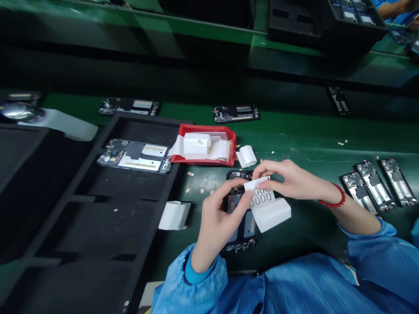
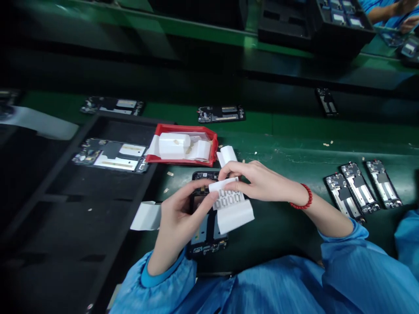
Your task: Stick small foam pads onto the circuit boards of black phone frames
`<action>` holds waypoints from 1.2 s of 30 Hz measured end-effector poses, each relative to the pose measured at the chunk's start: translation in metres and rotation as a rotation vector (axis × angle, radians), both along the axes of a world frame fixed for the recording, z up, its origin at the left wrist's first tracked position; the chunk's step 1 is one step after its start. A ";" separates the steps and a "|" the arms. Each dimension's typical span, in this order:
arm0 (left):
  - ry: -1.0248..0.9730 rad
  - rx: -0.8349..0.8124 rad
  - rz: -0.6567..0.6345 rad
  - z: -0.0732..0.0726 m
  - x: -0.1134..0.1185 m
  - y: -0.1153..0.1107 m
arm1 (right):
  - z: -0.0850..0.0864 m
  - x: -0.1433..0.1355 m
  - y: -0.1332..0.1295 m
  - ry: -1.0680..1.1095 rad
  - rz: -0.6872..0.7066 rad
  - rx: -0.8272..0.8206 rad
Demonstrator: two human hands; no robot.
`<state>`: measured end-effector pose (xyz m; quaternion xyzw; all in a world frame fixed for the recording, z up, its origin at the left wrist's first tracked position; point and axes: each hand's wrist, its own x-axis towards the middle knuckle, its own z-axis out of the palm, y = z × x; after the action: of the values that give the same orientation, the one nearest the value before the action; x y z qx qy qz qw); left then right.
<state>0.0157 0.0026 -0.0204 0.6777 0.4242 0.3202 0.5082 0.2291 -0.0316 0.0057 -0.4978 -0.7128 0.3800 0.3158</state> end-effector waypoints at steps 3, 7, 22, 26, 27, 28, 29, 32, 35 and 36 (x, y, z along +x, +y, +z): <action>-0.025 0.040 0.077 -0.002 0.002 -0.005 | -0.007 -0.008 -0.009 0.086 -0.124 0.058; -0.046 0.054 0.116 -0.003 0.001 -0.005 | -0.014 -0.013 -0.019 0.195 -0.278 0.111; 0.009 0.133 0.084 0.006 0.001 -0.008 | 0.003 -0.002 -0.021 -0.088 -0.231 0.279; 0.006 0.139 0.080 0.005 0.002 -0.008 | 0.002 0.000 -0.020 -0.238 -0.163 0.301; 0.009 0.142 0.080 0.005 0.002 -0.008 | 0.001 0.000 -0.020 -0.257 -0.144 0.301; 0.013 0.140 0.080 0.005 0.002 -0.008 | 0.001 0.001 -0.020 -0.270 -0.123 0.312; 0.018 0.132 0.078 0.005 0.003 -0.008 | 0.000 0.002 -0.020 -0.282 -0.101 0.334; 0.024 0.096 0.074 0.004 0.004 -0.007 | -0.006 0.004 -0.020 -0.321 -0.063 0.465; 0.016 0.071 0.076 0.003 0.005 -0.007 | -0.013 0.005 -0.023 -0.350 -0.089 0.602; 0.010 0.066 0.076 0.002 0.006 -0.006 | -0.015 0.006 -0.025 -0.355 -0.104 0.620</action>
<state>0.0216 -0.0038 -0.0181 0.6790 0.4414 0.3496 0.4711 0.2349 -0.0563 -0.0095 -0.4724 -0.8115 0.0368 0.3419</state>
